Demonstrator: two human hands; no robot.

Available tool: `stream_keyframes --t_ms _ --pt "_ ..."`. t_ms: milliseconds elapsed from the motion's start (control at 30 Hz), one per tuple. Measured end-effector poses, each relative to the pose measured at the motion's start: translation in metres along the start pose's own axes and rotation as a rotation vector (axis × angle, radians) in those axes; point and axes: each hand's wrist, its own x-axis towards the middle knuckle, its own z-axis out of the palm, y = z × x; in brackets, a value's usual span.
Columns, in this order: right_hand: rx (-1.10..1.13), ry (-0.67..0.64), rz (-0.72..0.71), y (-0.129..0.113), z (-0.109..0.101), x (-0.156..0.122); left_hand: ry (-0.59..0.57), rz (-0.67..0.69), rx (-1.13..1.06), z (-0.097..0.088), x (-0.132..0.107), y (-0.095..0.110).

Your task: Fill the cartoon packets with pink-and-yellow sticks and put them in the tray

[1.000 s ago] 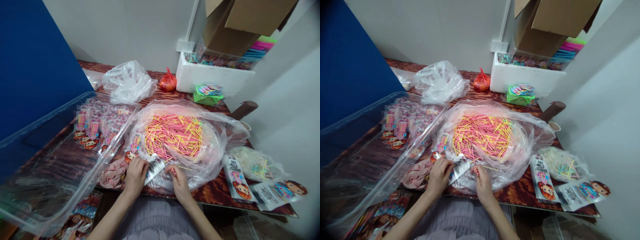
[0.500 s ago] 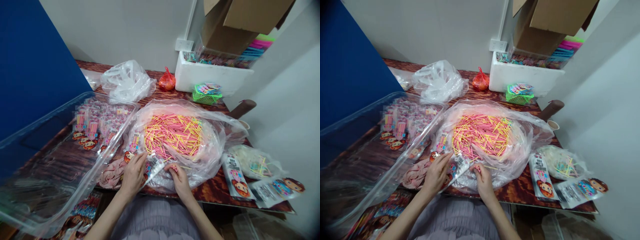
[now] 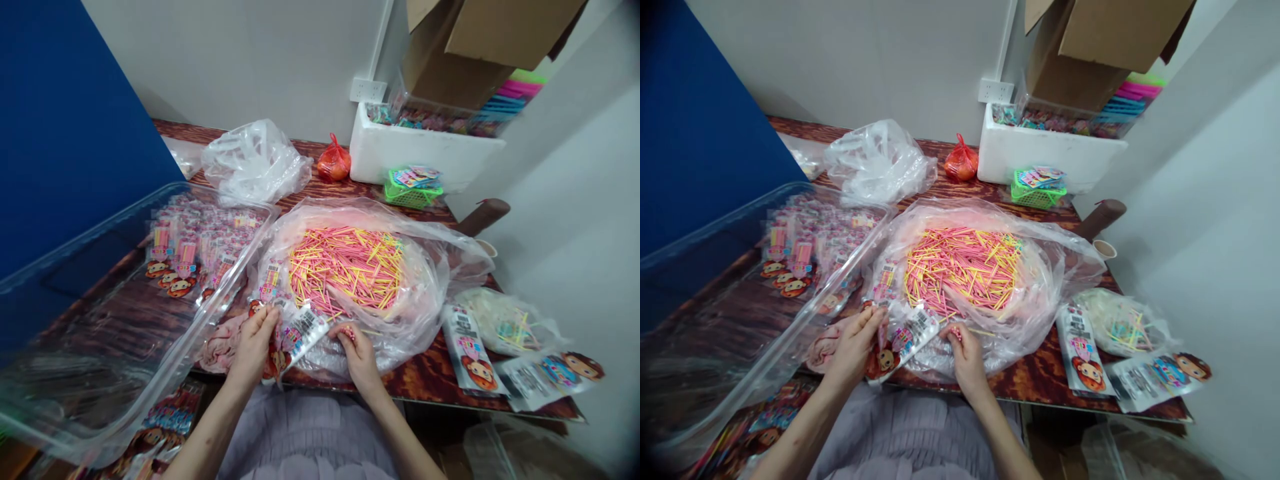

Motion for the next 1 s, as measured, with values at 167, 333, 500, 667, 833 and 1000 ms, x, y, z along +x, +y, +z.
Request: stream_keyframes --t_ms 167,333,500,667,833,1000 --pt "0.003 0.011 -0.005 0.001 0.000 0.000 -0.059 -0.032 -0.053 0.000 -0.002 0.002" --pt "0.011 0.008 -0.026 0.003 0.001 0.000 -0.035 0.008 0.005 -0.009 -0.002 -0.004" --pt "0.011 0.015 -0.025 0.003 0.001 0.001 -0.064 0.133 0.209 -0.007 0.000 -0.005" --pt "0.009 0.016 -0.024 0.005 0.002 0.000 -0.041 0.187 0.185 0.002 0.002 -0.005" --pt "0.002 0.025 -0.028 0.005 0.003 0.000 0.042 0.115 0.081 0.001 0.003 -0.005" --pt "-0.013 0.024 -0.025 0.004 0.003 0.000 0.058 0.127 0.170 -0.007 0.002 -0.012"
